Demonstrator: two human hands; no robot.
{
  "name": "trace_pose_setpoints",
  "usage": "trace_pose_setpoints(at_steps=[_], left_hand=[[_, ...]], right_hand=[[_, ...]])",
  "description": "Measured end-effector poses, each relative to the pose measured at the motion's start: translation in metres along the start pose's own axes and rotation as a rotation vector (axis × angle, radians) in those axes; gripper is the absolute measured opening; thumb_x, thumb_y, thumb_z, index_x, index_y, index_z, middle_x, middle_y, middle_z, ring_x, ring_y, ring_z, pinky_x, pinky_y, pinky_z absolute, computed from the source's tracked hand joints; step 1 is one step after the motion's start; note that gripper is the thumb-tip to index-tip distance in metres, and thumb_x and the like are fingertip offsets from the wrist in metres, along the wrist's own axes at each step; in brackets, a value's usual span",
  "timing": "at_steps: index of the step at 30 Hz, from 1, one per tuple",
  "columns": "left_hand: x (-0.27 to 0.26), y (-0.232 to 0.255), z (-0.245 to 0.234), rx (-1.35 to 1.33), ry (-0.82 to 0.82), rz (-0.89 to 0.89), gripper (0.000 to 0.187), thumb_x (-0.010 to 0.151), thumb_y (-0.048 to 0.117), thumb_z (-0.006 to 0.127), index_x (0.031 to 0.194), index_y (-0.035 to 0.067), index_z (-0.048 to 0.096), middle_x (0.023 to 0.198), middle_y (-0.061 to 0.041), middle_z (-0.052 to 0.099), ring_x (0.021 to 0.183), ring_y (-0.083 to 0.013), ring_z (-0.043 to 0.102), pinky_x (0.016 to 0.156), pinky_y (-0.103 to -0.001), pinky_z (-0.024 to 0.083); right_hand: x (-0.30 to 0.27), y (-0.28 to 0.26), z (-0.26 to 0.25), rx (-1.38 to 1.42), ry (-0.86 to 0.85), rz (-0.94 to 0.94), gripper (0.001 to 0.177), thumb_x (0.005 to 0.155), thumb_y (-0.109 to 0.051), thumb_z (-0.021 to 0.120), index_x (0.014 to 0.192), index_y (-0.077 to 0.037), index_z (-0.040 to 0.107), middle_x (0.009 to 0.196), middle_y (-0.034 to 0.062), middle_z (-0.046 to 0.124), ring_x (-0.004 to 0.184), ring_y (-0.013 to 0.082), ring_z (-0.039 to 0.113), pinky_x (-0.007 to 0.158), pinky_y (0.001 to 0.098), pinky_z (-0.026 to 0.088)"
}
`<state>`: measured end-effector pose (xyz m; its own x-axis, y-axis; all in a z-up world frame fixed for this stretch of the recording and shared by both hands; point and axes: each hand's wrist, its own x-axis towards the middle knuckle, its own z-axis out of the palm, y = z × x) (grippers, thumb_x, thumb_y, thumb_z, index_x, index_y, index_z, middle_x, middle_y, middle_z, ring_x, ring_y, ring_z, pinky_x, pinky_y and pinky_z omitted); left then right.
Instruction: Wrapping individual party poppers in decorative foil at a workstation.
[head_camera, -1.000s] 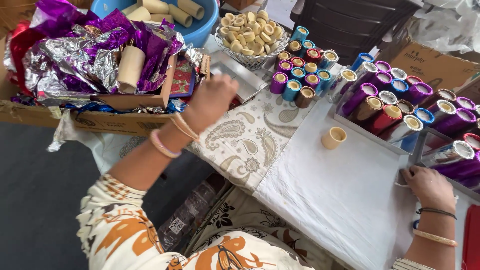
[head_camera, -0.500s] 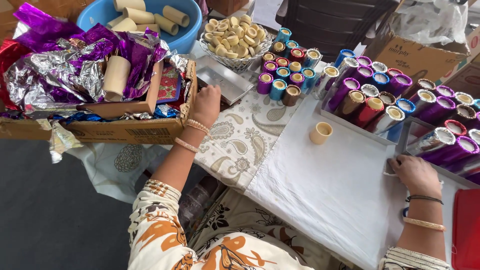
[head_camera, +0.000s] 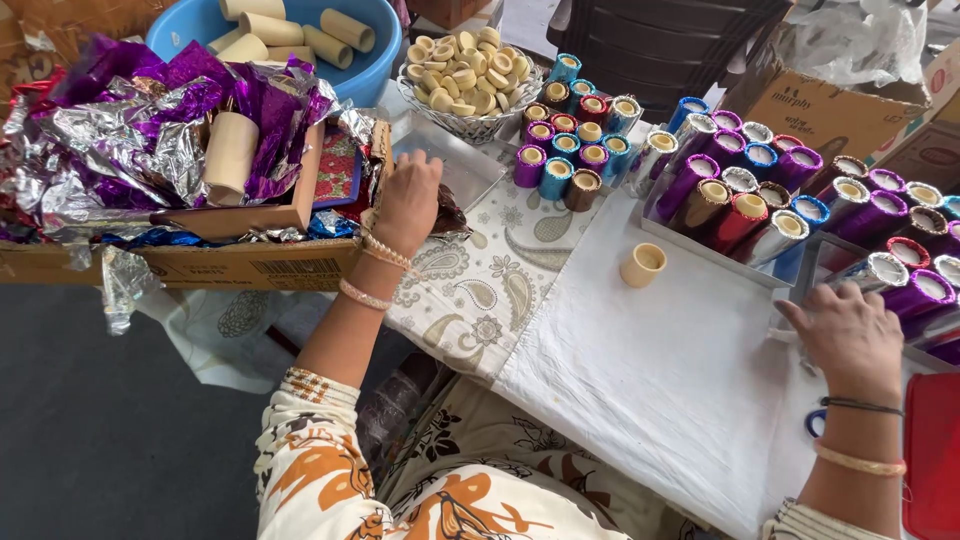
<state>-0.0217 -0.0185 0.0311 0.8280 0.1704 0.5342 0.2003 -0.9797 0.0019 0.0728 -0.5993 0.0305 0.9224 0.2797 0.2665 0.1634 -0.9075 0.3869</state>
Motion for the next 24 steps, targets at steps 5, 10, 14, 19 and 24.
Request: trace_pose_setpoints(at_steps=[5,10,14,19,24], left_hand=[[-0.020,0.012,-0.008,-0.050,0.136,0.036,0.013,0.085,-0.004,0.068,0.097,-0.001,0.069,0.116,-0.019,0.062,0.108,-0.0338,0.061,0.079,-0.033,0.062],[-0.038,0.015,-0.013,-0.070,0.228,0.053,0.023,0.082,-0.001,0.071,0.104,-0.001,0.068,0.112,-0.016,0.057,0.104,-0.0321,0.057,0.080,-0.036,0.060],[-0.042,0.013,0.006,-0.100,0.215,0.032,0.026,0.081,0.002,0.073,0.107,-0.001,0.067,0.107,-0.015,0.056,0.102,-0.0300,0.055,0.083,-0.037,0.056],[-0.049,0.014,0.016,-0.170,0.260,0.006,0.025,0.086,0.004,0.072,0.108,-0.001,0.062,0.105,-0.015,0.056,0.103,-0.0299,0.055,0.088,-0.038,0.054],[-0.063,0.019,0.009,-0.365,0.340,-0.011,0.023,0.091,0.010,0.071,0.105,0.001,0.055,0.103,-0.016,0.056,0.104,-0.0331,0.055,0.093,-0.046,0.051]], right_hand=[[-0.007,-0.063,-0.118,0.079,0.012,0.003,0.052,0.099,-0.064,0.060,0.108,-0.016,0.076,0.106,0.0041,0.072,0.111,0.0236,0.069,0.087,0.0404,0.060],[0.034,-0.130,-0.145,0.303,0.069,-0.356,0.047,0.093,-0.054,0.065,0.116,-0.014,0.073,0.108,0.0082,0.070,0.100,0.0250,0.068,0.085,0.0413,0.059],[0.064,-0.222,-0.154,0.701,0.110,-0.778,0.048,0.096,-0.046,0.064,0.124,-0.007,0.068,0.116,0.0098,0.066,0.110,0.0267,0.063,0.096,0.0399,0.055],[0.098,-0.333,-0.152,0.774,0.231,-0.902,0.067,0.089,-0.049,0.071,0.135,-0.002,0.059,0.124,0.0178,0.060,0.113,0.0332,0.057,0.095,0.0447,0.049],[0.107,-0.398,-0.146,0.962,0.274,-0.942,0.052,0.078,-0.028,0.077,0.125,-0.008,0.066,0.112,0.0135,0.066,0.106,0.0338,0.059,0.091,0.0453,0.051]])
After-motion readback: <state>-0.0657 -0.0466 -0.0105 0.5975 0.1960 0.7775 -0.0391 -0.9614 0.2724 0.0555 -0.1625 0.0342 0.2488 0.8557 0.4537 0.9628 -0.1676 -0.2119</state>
